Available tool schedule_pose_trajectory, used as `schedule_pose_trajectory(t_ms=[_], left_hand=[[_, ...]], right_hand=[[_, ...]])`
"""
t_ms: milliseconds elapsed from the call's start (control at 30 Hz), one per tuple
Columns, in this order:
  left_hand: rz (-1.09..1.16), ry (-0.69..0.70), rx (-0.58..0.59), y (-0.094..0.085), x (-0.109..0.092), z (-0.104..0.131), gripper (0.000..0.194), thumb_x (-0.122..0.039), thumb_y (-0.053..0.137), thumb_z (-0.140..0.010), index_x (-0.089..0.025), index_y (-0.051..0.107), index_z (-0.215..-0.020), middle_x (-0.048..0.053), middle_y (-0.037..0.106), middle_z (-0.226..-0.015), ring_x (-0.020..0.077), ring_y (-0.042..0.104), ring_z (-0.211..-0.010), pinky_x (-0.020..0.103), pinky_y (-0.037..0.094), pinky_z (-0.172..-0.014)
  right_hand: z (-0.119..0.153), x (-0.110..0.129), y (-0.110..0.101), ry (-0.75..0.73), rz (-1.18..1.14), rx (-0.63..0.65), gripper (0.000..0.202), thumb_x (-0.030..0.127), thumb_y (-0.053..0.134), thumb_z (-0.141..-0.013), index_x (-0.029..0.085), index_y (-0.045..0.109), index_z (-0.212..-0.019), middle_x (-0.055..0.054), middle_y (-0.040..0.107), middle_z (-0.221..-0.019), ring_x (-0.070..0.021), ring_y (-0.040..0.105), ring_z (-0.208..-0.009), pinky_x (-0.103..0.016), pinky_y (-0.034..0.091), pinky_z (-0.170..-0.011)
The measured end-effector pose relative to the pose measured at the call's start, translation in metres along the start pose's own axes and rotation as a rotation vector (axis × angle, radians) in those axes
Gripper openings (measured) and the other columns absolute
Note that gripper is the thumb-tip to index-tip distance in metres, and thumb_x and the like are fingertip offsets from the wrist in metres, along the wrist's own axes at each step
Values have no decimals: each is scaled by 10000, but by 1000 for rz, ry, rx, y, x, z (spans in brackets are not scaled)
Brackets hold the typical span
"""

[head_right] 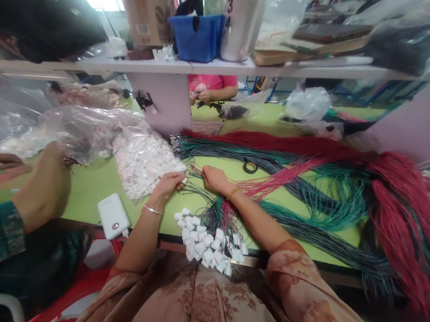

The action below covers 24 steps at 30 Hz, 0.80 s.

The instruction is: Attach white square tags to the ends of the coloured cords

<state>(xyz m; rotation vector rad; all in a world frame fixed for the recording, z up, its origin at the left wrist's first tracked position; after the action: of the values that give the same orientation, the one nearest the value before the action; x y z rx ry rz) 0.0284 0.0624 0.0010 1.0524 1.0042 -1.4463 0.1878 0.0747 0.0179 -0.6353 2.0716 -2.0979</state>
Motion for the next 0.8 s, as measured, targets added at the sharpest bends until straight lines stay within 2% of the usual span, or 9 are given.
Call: schedule_pose_trajectory(t_ms=[200,367,600,700,800], left_hand=[[119,6,8,8,0,0,289,-354,780,-614,-105,698,-735,12,571,-543,59,451,-461,191,309,-457],[321,25,42,21,-4,1,284,-309,799,-603,-110,712,-786,17,598,-620,59,489,-515,190,352,-500],[465,19,71,30,-2,3,234,-233,789,-620,-127,695,-806,18,624,-699,73,536,-595,197,415,-573],[513,30,101,32,-2,3,209,-219,772,-651,-128,692,-821,25,632,-742,71,535,-613,196,426,-588],[587,38,123,33,-2,1,181,-192,759,-666,-129,691,-821,21,630,-773,68,533,-624,195,441,-608]], right_hand=[[-3,-9,-10,-24,-96,-78,227,275,378,-933,154,570,-940,-118,645,-901,-194,508,-733,-289,285,-641],[-3,-19,-22,-26,-418,-206,156,272,429,-867,166,541,-890,-33,590,-730,-154,460,-633,-263,302,-605],[-13,0,-47,-62,-900,-370,171,343,509,-788,176,534,-766,10,556,-698,-117,452,-626,-243,368,-614],[-13,7,-53,-53,-1030,-368,222,388,532,-789,170,561,-760,5,575,-694,-119,473,-638,-246,392,-632],[-5,12,-52,-68,-1031,-318,259,407,544,-795,160,603,-741,-1,585,-678,-119,475,-626,-247,391,-631]])
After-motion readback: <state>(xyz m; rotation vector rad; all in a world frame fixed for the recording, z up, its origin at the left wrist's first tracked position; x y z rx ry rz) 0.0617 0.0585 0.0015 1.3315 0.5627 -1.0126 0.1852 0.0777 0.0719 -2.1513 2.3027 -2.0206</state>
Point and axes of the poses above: each hand's wrist, its own z-axis away from the middle knuckle, its own y-axis out of the palm, x = y × z, the point moved 10 cm from there along -z, towards the middle knuckle
